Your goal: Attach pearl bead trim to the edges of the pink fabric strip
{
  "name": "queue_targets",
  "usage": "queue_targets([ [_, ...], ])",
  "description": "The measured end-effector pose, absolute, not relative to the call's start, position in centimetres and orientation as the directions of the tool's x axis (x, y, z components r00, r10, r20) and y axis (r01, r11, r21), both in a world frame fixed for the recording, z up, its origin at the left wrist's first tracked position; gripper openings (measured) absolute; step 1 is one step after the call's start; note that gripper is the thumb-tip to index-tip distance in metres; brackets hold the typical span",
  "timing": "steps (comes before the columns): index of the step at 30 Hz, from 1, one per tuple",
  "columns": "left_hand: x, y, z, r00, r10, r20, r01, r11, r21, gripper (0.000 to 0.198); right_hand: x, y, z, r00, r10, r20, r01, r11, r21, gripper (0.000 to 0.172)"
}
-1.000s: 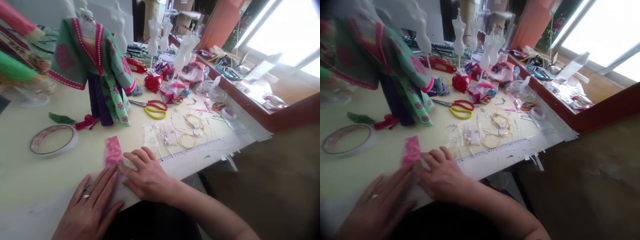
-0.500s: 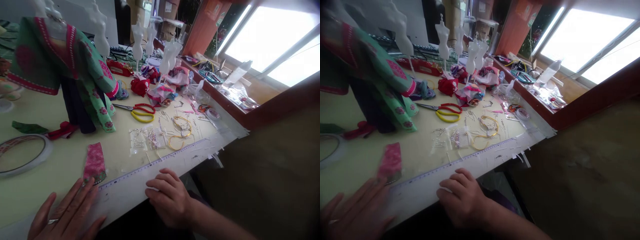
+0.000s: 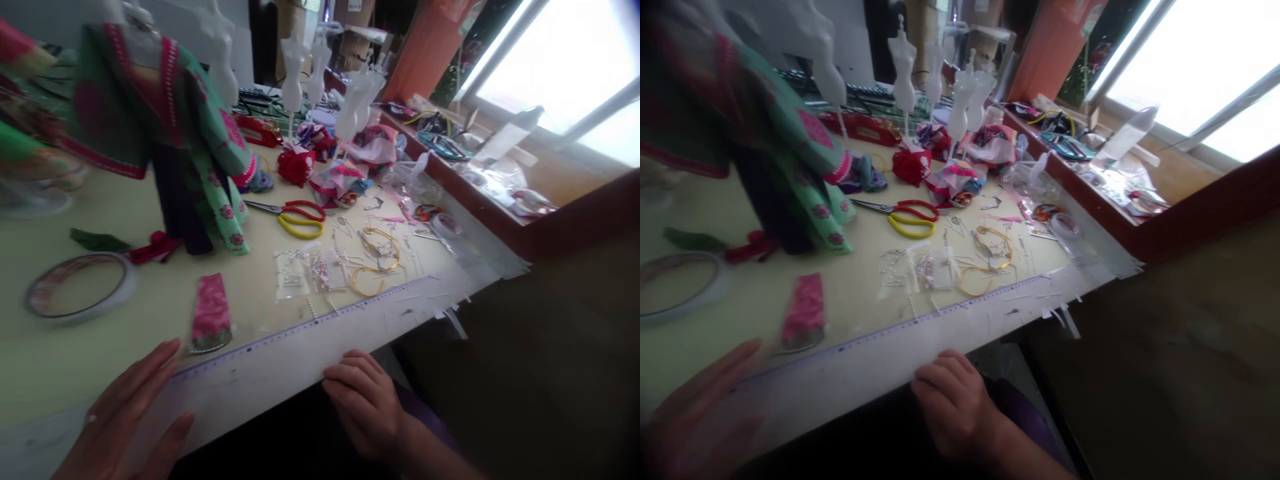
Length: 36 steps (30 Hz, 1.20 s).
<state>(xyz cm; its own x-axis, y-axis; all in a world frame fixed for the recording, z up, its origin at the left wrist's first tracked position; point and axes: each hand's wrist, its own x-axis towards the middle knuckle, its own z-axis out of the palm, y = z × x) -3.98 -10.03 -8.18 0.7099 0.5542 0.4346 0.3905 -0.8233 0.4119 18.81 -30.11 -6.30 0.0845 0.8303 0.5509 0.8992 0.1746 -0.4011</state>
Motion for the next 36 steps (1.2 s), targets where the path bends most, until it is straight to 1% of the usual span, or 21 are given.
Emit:
queue_targets([
  [1,-4.0,-10.2,-7.8,0.670,0.624,0.402,0.427,-0.767,0.479,0.052,18.8,-30.1,-6.4,0.084,0.824,0.560,0.899,0.179,-0.399,0.030],
  [2,-4.0,-10.4,-7.4,0.644,0.661,0.386,0.434,-0.731,0.527,0.047,18.8,-30.1,-6.5,0.086,0.818,0.569,0.901,0.181,-0.396,0.030],
  [4,-4.0,-10.7,-6.9,0.603,0.692,0.397,0.434,-0.702,0.565,0.037,18.8,-30.1,-6.9,0.080,0.808,0.584,0.906,0.186,-0.381,0.030],
  [6,-3.9,-10.8,-6.6,0.584,0.684,0.438,0.405,-0.713,0.573,0.032,18.9,-30.1,-7.3,0.062,0.808,0.586,0.910,0.196,-0.366,0.031],
  [8,-3.9,-10.8,-6.5,0.584,0.649,0.487,0.387,-0.750,0.536,0.031,19.0,-30.1,-7.6,0.045,0.808,0.587,0.916,0.202,-0.347,0.030],
  [11,-3.7,-10.9,-6.4,0.625,0.541,0.562,0.353,-0.839,0.415,0.035,19.1,-30.3,-8.0,0.034,0.815,0.578,0.923,0.197,-0.331,0.030],
  [13,-3.5,-11.1,-6.2,0.670,0.470,0.575,0.341,-0.882,0.325,0.036,19.2,-30.4,-8.2,0.030,0.821,0.571,0.922,0.198,-0.333,0.030],
  [15,-3.1,-11.5,-5.9,0.704,0.426,0.568,0.333,-0.905,0.266,0.035,19.2,-30.4,-8.4,0.028,0.818,0.575,0.917,0.207,-0.340,0.030],
  [21,-2.1,-12.1,-5.6,0.768,0.392,0.506,0.313,-0.920,0.237,0.034,18.7,-29.9,-7.7,0.072,0.819,0.569,0.910,0.179,-0.374,0.032],
  [22,-2.1,-12.0,-5.8,0.778,0.369,0.508,0.308,-0.930,0.203,0.037,18.6,-29.8,-7.4,0.086,0.823,0.562,0.905,0.171,-0.388,0.031],
  [23,-2.1,-11.8,-6.2,0.811,0.333,0.481,0.299,-0.943,0.148,0.043,18.5,-29.8,-7.2,0.094,0.827,0.554,0.898,0.170,-0.406,0.032],
  [26,-2.1,-11.0,-8.1,0.793,0.354,0.496,0.367,-0.927,0.075,0.061,18.5,-29.5,-6.7,0.104,0.847,0.522,0.880,0.166,-0.445,0.032],
  [27,-2.1,-10.6,-8.8,0.769,0.377,0.517,0.400,-0.914,0.071,0.064,18.5,-29.5,-6.6,0.103,0.853,0.511,0.879,0.163,-0.449,0.030],
  [28,-2.1,-10.3,-9.5,0.751,0.365,0.550,0.401,-0.914,0.058,0.067,18.6,-29.4,-6.6,0.108,0.851,0.513,0.881,0.157,-0.447,0.029],
  [29,-2.2,-9.9,-10.2,0.765,0.324,0.556,0.368,-0.929,0.036,0.070,18.6,-29.4,-6.6,0.110,0.848,0.519,0.885,0.154,-0.440,0.027],
  [31,-2.6,-9.0,-11.4,0.768,0.292,0.570,0.336,-0.941,0.030,0.074,18.6,-29.4,-6.6,0.114,0.837,0.535,0.892,0.151,-0.425,0.024],
  [32,-2.7,-8.6,-11.9,0.787,0.272,0.554,0.311,-0.950,0.025,0.076,18.6,-29.4,-6.6,0.116,0.835,0.538,0.895,0.147,-0.421,0.023],
  [36,-3.1,-7.9,-12.6,0.792,0.219,0.570,0.259,-0.966,0.011,0.080,18.5,-29.5,-6.8,0.122,0.839,0.530,0.908,0.121,-0.402,0.022],
])
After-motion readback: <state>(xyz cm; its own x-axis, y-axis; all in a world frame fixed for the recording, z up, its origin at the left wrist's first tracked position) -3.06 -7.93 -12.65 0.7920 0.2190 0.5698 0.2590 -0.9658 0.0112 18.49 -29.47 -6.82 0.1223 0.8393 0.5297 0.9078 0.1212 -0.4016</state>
